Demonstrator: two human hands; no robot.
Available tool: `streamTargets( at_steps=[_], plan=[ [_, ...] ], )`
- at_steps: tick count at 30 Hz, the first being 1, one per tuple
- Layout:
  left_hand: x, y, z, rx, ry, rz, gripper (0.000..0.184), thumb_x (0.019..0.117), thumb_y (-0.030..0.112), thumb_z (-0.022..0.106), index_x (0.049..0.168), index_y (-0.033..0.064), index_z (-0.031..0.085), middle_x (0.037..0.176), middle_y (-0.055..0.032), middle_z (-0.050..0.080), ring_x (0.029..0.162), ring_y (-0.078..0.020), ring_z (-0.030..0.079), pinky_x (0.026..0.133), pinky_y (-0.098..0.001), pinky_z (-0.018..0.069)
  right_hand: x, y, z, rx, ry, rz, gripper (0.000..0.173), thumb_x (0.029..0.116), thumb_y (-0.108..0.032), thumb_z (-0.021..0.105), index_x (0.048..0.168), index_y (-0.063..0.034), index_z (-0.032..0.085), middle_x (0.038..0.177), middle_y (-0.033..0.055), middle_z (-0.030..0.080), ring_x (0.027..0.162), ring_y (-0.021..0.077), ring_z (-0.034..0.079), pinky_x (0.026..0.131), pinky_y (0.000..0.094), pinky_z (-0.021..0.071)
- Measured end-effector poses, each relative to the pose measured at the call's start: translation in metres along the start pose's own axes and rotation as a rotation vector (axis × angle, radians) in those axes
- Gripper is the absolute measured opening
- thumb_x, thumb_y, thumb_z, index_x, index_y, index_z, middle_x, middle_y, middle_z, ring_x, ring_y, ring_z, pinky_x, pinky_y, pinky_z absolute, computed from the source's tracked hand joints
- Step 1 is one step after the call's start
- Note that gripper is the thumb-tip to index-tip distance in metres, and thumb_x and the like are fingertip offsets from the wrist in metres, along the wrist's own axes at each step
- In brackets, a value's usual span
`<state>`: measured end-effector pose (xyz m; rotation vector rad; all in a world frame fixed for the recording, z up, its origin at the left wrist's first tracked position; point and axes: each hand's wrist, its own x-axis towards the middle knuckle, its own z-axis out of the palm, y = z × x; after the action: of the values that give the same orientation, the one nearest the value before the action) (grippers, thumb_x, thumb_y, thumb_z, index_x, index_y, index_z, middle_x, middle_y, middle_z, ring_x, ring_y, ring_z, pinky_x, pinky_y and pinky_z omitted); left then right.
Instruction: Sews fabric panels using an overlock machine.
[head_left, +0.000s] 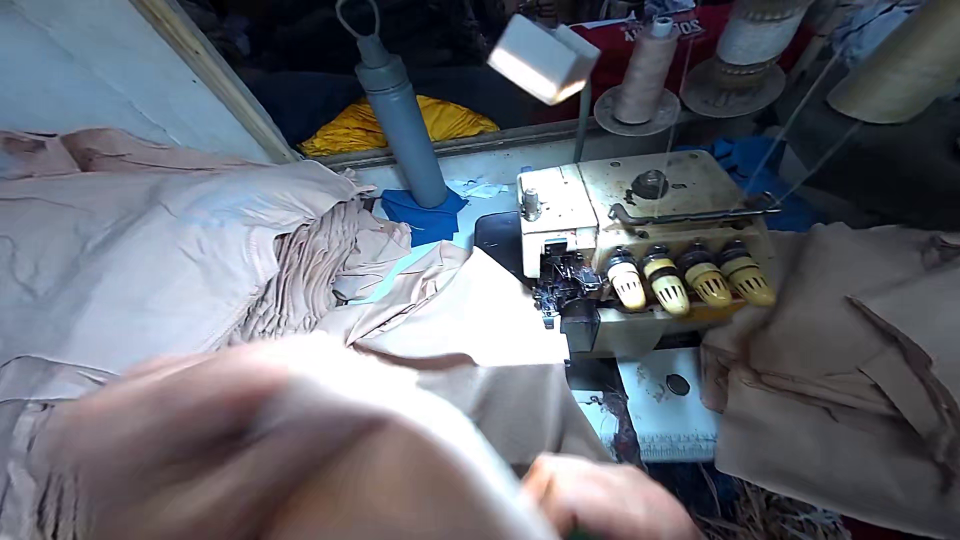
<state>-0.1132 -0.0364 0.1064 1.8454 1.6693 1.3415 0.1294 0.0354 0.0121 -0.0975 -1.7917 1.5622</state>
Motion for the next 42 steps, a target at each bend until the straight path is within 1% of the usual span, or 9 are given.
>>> streamTargets(
  at_steps=[3, 7, 11, 14, 17, 23, 27, 33, 42],
  plan=[
    [0.047, -0.073, 0.064, 0.239, -0.117, 0.150, 0.010, 0.0923, 0.021, 0.071, 0.086, 0.0161, 0.077, 0.078, 0.0117, 0.068, 0.072, 0.0053, 0.062, 0.065, -0.0136, 0.0523, -0.026, 0.062, -0.017, -0.043, 0.165, 0.331, 0.010, 0.0861, -0.002, 0.069, 0.093, 0.0050, 0.068, 0.090, 0.0061, 0.069, 0.080, 0.0027, 0.067, 0.072, 0.0197, 0.0575],
    [0.045, -0.108, 0.110, 0.419, -0.161, 0.088, 0.019, 0.0941, 0.031, 0.064, 0.083, 0.0197, 0.074, 0.076, 0.0088, 0.064, 0.074, -0.0048, 0.062, 0.068, -0.0285, 0.0515, -0.038, 0.086, -0.027, -0.046, 0.237, 0.561, 0.016, 0.0891, -0.008, 0.070, 0.102, 0.0017, 0.067, 0.089, 0.0014, 0.070, 0.075, 0.0007, 0.066, 0.070, 0.0200, 0.0571],
    [0.037, -0.098, 0.114, 0.382, -0.112, 0.009, 0.018, 0.0916, 0.036, 0.067, 0.080, 0.0230, 0.071, 0.074, 0.0138, 0.060, 0.072, 0.0001, 0.058, 0.071, -0.0270, 0.0468, -0.023, 0.086, -0.032, 0.050, 0.292, 0.480, 0.022, 0.0933, -0.018, 0.069, 0.108, -0.0012, 0.068, 0.090, -0.0055, 0.072, 0.078, -0.0022, 0.067, 0.069, 0.0178, 0.0573],
    [0.039, -0.085, 0.109, 0.001, -0.115, -0.011, 0.009, 0.0918, 0.014, 0.068, 0.086, 0.0125, 0.074, 0.080, 0.0087, 0.068, 0.075, 0.0035, 0.064, 0.069, -0.0126, 0.0539, -0.011, 0.080, -0.034, 0.217, 0.288, 0.428, 0.023, 0.0907, -0.016, 0.074, 0.109, -0.0038, 0.068, 0.093, -0.0068, 0.073, 0.078, -0.0006, 0.068, 0.069, 0.0189, 0.0579],
    [0.047, -0.081, 0.104, -0.235, -0.168, 0.036, 0.011, 0.0923, 0.002, 0.065, 0.093, 0.0059, 0.075, 0.090, 0.0025, 0.073, 0.086, -0.0007, 0.069, 0.078, -0.0150, 0.0576, -0.005, 0.075, -0.031, 0.180, 0.297, 0.347, 0.016, 0.0885, -0.007, 0.074, 0.103, -0.0034, 0.067, 0.088, -0.0068, 0.070, 0.073, -0.0031, 0.064, 0.065, 0.0156, 0.0548],
    [0.048, -0.102, 0.114, 0.194, -0.165, 0.038, 0.016, 0.0966, 0.018, 0.062, 0.091, 0.0165, 0.078, 0.085, 0.0107, 0.070, 0.077, 0.0039, 0.064, 0.068, -0.0143, 0.0531, -0.015, 0.092, -0.022, -0.171, 0.407, 0.323, 0.008, 0.0924, -0.005, 0.067, 0.093, 0.0024, 0.070, 0.080, 0.0024, 0.071, 0.067, -0.0011, 0.064, 0.061, 0.0153, 0.0540],
    [0.050, -0.101, 0.116, 0.203, -0.173, 0.074, 0.020, 0.0983, 0.017, 0.060, 0.100, 0.0148, 0.080, 0.086, 0.0101, 0.070, 0.078, 0.0044, 0.064, 0.068, -0.0127, 0.0519, -0.022, 0.099, -0.021, -0.404, 0.424, 0.164, 0.015, 0.0954, -0.008, 0.066, 0.086, 0.0022, 0.070, 0.078, 0.0064, 0.071, 0.073, 0.0011, 0.065, 0.069, 0.0139, 0.0531],
    [0.063, -0.107, 0.125, 0.186, -0.152, -0.006, 0.010, 0.0908, 0.021, 0.069, 0.086, 0.0197, 0.077, 0.081, 0.0130, 0.068, 0.073, 0.0037, 0.063, 0.062, -0.0161, 0.0521, -0.029, 0.119, -0.022, -0.492, 0.589, 0.072, 0.013, 0.0903, -0.022, 0.077, 0.084, -0.0137, 0.070, 0.104, 0.0015, 0.060, 0.103, 0.0017, 0.056, 0.091, 0.0133, 0.0462],
    [0.056, -0.103, 0.132, 0.361, -0.131, -0.016, 0.009, 0.0827, 0.028, 0.067, 0.074, 0.0248, 0.070, 0.068, 0.0158, 0.058, 0.059, 0.0028, 0.054, 0.049, -0.0207, 0.0426, -0.034, 0.110, -0.013, -0.214, 0.493, 0.173, 0.011, 0.0866, -0.002, 0.074, 0.079, 0.0033, 0.067, 0.085, 0.0082, 0.070, 0.083, 0.0041, 0.067, 0.073, 0.0162, 0.0565]
  ],
)
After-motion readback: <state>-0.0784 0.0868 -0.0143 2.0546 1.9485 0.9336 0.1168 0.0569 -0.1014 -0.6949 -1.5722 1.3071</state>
